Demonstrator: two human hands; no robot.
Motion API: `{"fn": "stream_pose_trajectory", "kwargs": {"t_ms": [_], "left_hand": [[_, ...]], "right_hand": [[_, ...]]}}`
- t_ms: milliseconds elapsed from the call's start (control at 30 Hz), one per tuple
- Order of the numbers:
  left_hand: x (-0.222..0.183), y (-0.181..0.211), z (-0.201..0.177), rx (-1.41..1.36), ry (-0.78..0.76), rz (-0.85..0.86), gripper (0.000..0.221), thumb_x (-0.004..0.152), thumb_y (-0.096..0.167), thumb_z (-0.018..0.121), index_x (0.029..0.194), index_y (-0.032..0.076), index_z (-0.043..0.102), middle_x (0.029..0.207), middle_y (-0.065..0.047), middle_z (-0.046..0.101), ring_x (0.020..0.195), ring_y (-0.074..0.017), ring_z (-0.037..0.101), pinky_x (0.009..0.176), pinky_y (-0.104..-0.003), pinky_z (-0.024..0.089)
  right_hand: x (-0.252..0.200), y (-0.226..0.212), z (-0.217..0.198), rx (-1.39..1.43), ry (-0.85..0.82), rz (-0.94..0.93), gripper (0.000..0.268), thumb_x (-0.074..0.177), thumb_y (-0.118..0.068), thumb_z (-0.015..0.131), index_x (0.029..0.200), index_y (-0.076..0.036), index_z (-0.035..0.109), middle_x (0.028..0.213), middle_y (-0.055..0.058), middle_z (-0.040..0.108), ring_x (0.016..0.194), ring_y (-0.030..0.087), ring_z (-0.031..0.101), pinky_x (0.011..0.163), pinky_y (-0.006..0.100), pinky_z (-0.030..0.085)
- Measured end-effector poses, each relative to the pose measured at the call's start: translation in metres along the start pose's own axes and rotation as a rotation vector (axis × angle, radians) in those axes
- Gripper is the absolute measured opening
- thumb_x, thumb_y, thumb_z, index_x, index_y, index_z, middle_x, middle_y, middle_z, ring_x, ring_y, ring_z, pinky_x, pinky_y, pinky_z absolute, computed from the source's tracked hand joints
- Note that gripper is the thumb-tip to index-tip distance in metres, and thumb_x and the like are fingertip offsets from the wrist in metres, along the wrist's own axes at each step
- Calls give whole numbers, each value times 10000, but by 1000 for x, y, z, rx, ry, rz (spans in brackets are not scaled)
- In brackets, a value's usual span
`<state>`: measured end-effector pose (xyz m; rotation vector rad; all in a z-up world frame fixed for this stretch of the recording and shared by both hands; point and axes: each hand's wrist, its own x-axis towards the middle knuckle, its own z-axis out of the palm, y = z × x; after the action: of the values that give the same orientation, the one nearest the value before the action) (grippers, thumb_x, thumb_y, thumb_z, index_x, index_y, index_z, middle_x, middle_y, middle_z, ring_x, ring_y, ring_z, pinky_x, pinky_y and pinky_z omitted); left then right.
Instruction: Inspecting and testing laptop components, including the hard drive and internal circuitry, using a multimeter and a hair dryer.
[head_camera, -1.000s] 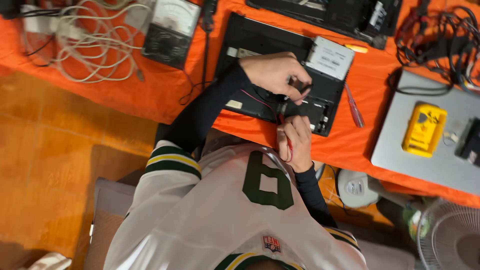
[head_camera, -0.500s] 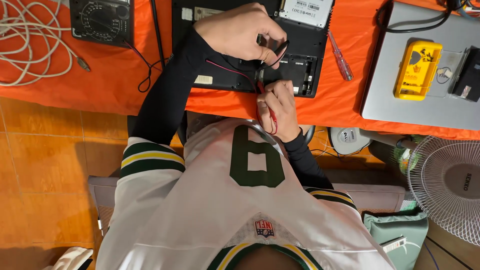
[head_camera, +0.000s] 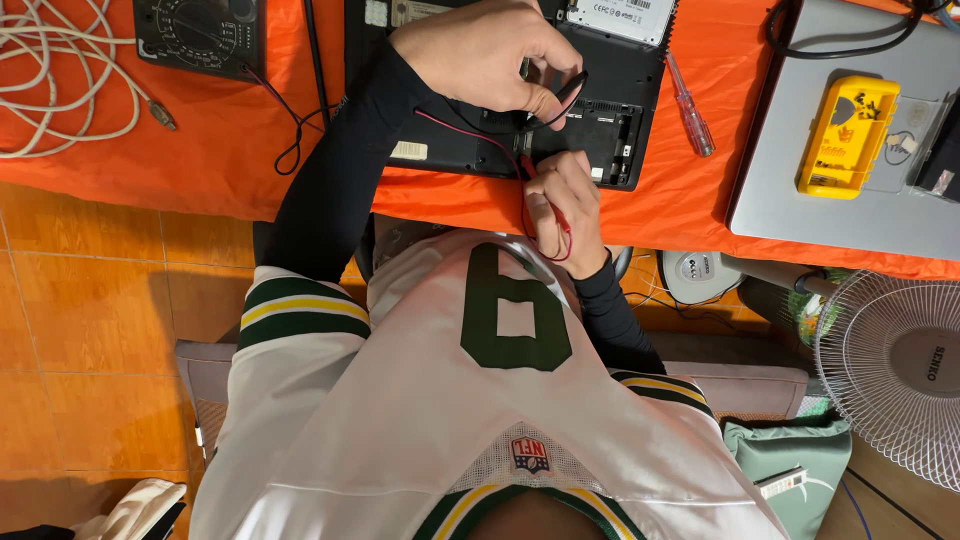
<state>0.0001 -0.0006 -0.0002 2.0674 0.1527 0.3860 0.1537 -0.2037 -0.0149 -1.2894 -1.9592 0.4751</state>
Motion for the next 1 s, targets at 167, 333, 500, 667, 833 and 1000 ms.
{"fn": "stream_pose_trajectory", "kwargs": {"t_ms": [167, 333, 500, 667, 833, 1000], "left_hand": [[-3, 2, -3, 12, 40, 54, 106, 927, 153, 824, 941, 64, 768, 776, -54, 734, 688, -150, 713, 611, -293, 533], [-4, 6, -7, -21, 22, 74, 185, 928, 202, 846, 939, 44, 752, 819, -33, 765, 687, -125, 722, 579, -276, 520], [-3, 5, -6, -60, -1, 50, 223, 926, 235, 852, 937, 40, 743, 812, -24, 766, 679, -119, 723, 564, -274, 510], [-2, 2, -2, -13, 14, 53, 208, 919, 229, 853, 933, 50, 748, 788, -42, 749, 672, -135, 718, 566, -280, 520], [0, 1, 0, 8, 6, -4, 133, 934, 198, 818, 953, 79, 762, 764, -64, 727, 672, -169, 706, 591, -311, 523], [-2, 1, 0, 27, -7, -48, 135, 948, 212, 805, 952, 86, 758, 776, -55, 734, 664, -175, 705, 593, -318, 523]], "right_hand": [[5, -3, 0, 93, 28, 48, 73, 877, -30, 590, 883, 40, 610, 929, 197, 575, 903, 357, 550, 827, 422, 459], [3, -4, 1, 120, 56, 108, 95, 889, -52, 556, 877, 36, 590, 923, 196, 568, 881, 340, 547, 821, 408, 455], [-1, -1, 3, 103, 75, 189, 137, 931, -77, 516, 856, 25, 569, 897, 169, 558, 845, 309, 542, 809, 387, 457], [2, -5, 1, 105, 85, 190, 161, 964, -88, 505, 869, 24, 571, 899, 162, 550, 846, 306, 540, 809, 386, 460], [2, -4, -1, 113, 84, 191, 151, 965, -80, 501, 880, 20, 575, 907, 164, 553, 853, 304, 546, 814, 389, 466], [-1, -5, 1, 143, 83, 209, 141, 966, -59, 483, 896, 12, 582, 900, 148, 554, 853, 293, 555, 815, 380, 475]]}}
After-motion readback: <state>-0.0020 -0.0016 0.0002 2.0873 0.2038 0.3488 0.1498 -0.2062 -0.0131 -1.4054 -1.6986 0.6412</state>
